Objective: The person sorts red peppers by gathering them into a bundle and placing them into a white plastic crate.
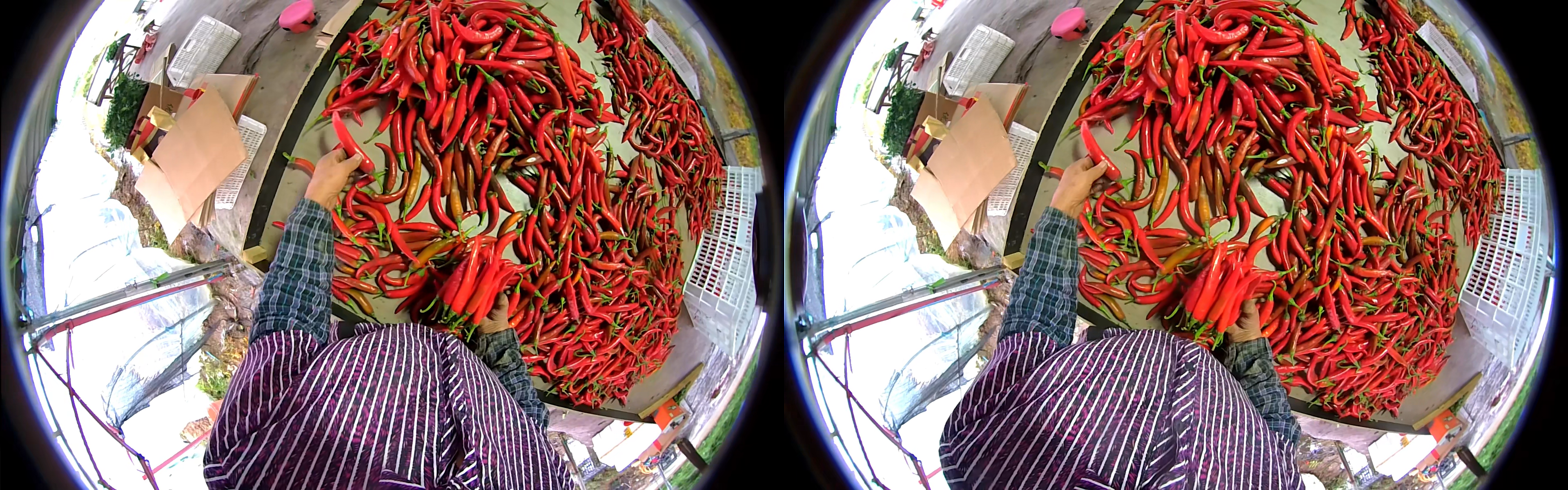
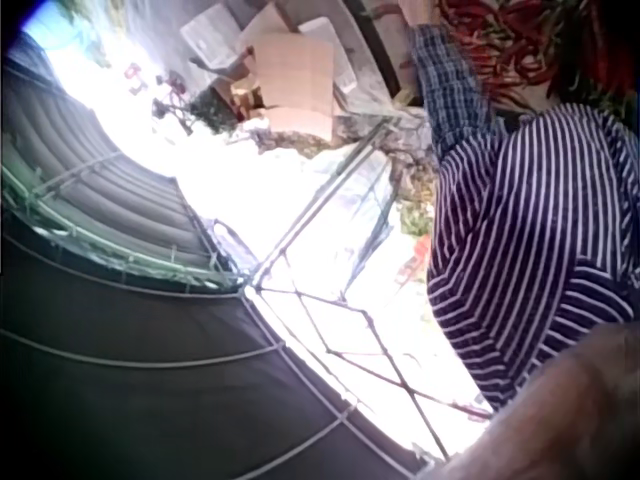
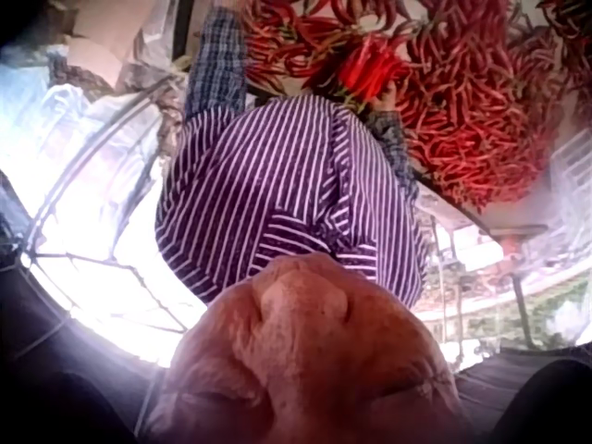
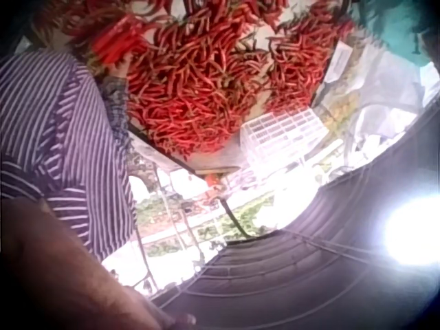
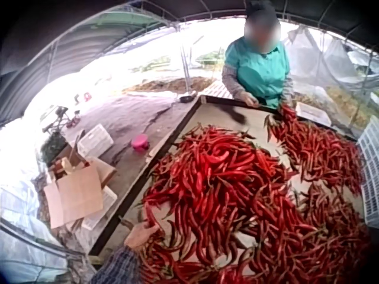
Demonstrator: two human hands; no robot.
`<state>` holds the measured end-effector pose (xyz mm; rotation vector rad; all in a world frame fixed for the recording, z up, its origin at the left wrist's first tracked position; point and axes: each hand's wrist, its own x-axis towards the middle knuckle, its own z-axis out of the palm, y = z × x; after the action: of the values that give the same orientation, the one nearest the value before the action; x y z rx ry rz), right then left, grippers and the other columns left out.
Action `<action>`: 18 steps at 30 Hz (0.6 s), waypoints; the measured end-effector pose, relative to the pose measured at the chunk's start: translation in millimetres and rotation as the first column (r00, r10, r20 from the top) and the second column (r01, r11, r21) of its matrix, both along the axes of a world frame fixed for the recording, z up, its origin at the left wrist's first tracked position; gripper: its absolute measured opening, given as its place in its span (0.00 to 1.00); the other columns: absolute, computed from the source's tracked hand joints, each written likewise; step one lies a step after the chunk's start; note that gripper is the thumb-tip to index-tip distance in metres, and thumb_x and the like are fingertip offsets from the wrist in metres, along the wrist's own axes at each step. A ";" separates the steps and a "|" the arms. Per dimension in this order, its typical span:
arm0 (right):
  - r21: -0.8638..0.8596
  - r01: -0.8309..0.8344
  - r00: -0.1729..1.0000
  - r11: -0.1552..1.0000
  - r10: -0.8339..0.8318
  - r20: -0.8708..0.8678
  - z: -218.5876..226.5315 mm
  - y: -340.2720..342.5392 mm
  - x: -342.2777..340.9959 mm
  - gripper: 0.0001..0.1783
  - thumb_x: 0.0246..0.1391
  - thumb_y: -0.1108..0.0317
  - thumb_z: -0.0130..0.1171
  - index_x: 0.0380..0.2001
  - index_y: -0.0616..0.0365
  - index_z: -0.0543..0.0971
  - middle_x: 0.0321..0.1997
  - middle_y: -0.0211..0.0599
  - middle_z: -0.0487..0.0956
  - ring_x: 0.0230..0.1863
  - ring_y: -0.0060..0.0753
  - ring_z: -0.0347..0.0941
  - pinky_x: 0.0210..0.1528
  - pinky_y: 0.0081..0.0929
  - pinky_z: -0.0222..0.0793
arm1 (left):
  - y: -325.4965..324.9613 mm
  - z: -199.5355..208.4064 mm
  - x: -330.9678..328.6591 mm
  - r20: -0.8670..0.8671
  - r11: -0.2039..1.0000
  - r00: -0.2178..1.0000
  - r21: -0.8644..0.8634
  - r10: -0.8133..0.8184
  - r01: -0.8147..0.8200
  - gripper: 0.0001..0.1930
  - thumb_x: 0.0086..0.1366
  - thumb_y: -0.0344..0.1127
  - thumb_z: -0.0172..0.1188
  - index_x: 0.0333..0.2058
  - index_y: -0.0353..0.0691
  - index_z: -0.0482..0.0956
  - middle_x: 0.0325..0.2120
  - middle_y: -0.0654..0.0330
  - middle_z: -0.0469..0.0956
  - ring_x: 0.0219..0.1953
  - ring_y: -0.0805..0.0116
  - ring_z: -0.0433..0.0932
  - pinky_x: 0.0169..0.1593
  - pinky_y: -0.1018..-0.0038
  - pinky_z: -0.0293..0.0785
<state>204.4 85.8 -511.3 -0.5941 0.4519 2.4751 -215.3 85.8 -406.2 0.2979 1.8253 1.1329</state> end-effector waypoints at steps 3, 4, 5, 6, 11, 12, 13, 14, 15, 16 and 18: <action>0.029 -0.010 0.998 1.000 0.008 0.055 11.4 2.0 -3.7 0.35 0.38 0.64 0.71 0.52 0.56 0.69 0.50 0.38 0.75 0.49 0.43 0.72 0.50 0.46 0.72 | -20.5 10.4 8.0 -0.057 0.990 0.997 0.134 0.050 -0.042 0.10 0.62 0.34 0.54 0.38 0.34 0.73 0.31 0.63 0.75 0.30 0.80 0.72 0.33 0.82 0.69; 0.143 -0.021 0.992 0.989 0.004 0.124 7.7 0.5 0.2 0.35 0.39 0.64 0.71 0.52 0.56 0.68 0.50 0.37 0.74 0.50 0.42 0.72 0.50 0.46 0.72 | -21.0 20.9 13.0 -0.084 0.990 0.996 0.141 0.017 -0.005 0.09 0.63 0.33 0.54 0.38 0.34 0.73 0.32 0.65 0.74 0.32 0.80 0.71 0.36 0.81 0.68; 0.250 -0.042 0.982 0.967 -0.006 0.189 2.0 -2.4 3.5 0.35 0.40 0.63 0.70 0.52 0.56 0.68 0.51 0.36 0.74 0.51 0.41 0.71 0.50 0.45 0.72 | -21.7 27.1 17.7 -0.101 0.983 0.995 0.184 -0.006 0.025 0.09 0.63 0.33 0.54 0.39 0.34 0.73 0.32 0.65 0.74 0.33 0.80 0.70 0.37 0.81 0.68; 0.283 -0.044 0.992 0.958 0.009 0.127 -4.1 -2.9 7.5 0.33 0.42 0.62 0.68 0.52 0.55 0.68 0.51 0.35 0.73 0.52 0.39 0.70 0.52 0.42 0.70 | -21.0 31.5 23.1 -0.118 0.973 0.993 0.225 -0.029 0.056 0.09 0.63 0.33 0.54 0.39 0.34 0.73 0.32 0.65 0.74 0.33 0.80 0.70 0.39 0.81 0.68; 0.391 -0.074 0.991 0.918 0.112 -0.075 -3.9 -0.8 5.4 0.27 0.53 0.56 0.58 0.54 0.53 0.65 0.54 0.28 0.70 0.56 0.27 0.64 0.59 0.28 0.60 | -20.6 43.0 38.1 -0.081 0.936 0.993 0.333 -0.090 0.112 0.10 0.64 0.32 0.53 0.42 0.34 0.73 0.35 0.67 0.74 0.37 0.79 0.69 0.45 0.80 0.66; 0.425 -0.086 0.994 0.901 0.105 -0.022 -7.5 -3.1 7.5 0.27 0.54 0.56 0.57 0.54 0.52 0.65 0.55 0.28 0.70 0.56 0.27 0.64 0.59 0.28 0.60 | -20.4 42.2 37.9 -0.079 0.932 0.990 0.336 -0.117 0.137 0.11 0.64 0.32 0.53 0.42 0.34 0.72 0.35 0.66 0.73 0.37 0.79 0.70 0.45 0.80 0.67; 0.458 -0.101 0.995 0.883 0.097 0.032 -7.7 -4.7 7.9 0.27 0.55 0.56 0.57 0.55 0.52 0.64 0.55 0.28 0.69 0.56 0.26 0.64 0.59 0.27 0.60 | -20.6 41.0 37.3 -0.077 0.927 0.987 0.339 -0.144 0.162 0.11 0.65 0.33 0.52 0.43 0.33 0.71 0.36 0.65 0.73 0.37 0.78 0.70 0.45 0.80 0.68; 0.451 -0.091 0.995 0.888 0.095 0.013 -8.6 -5.0 7.2 0.27 0.55 0.57 0.56 0.55 0.52 0.64 0.55 0.28 0.69 0.56 0.26 0.64 0.59 0.27 0.60 | -21.0 40.3 36.6 -0.076 0.922 0.982 0.341 -0.170 0.186 0.12 0.65 0.33 0.52 0.43 0.33 0.71 0.36 0.64 0.73 0.37 0.78 0.71 0.45 0.80 0.68; 0.563 -0.128 0.991 0.817 0.081 0.108 -8.8 -6.2 7.1 0.26 0.55 0.58 0.56 0.55 0.52 0.64 0.56 0.28 0.69 0.56 0.27 0.64 0.59 0.27 0.60 | -21.6 39.8 36.1 -0.060 0.920 0.983 0.345 -0.175 0.185 0.12 0.65 0.34 0.52 0.43 0.33 0.70 0.36 0.64 0.73 0.37 0.78 0.71 0.45 0.80 0.68; 0.655 -0.179 0.977 0.734 0.055 0.206 -5.3 -6.5 4.9 0.26 0.56 0.59 0.56 0.55 0.52 0.63 0.56 0.29 0.68 0.56 0.28 0.64 0.59 0.28 0.60 | -22.3 40.1 37.0 -0.042 0.920 0.983 0.347 -0.177 0.180 0.12 0.65 0.34 0.52 0.44 0.33 0.70 0.36 0.64 0.73 0.37 0.78 0.71 0.44 0.80 0.68; 0.835 -0.465 0.831 0.296 -0.178 0.526 4.0 -9.4 2.2 0.26 0.56 0.61 0.56 0.55 0.52 0.63 0.57 0.30 0.67 0.57 0.30 0.64 0.59 0.29 0.60 | -24.9 41.8 39.9 0.024 0.925 0.984 0.346 -0.175 0.156 0.13 0.65 0.35 0.52 0.44 0.33 0.70 0.36 0.65 0.73 0.37 0.79 0.71 0.45 0.80 0.68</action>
<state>206.6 76.5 -507.3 -0.7313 -1.3519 2.0222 -175.4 60.9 -364.4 0.6070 1.5171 1.3224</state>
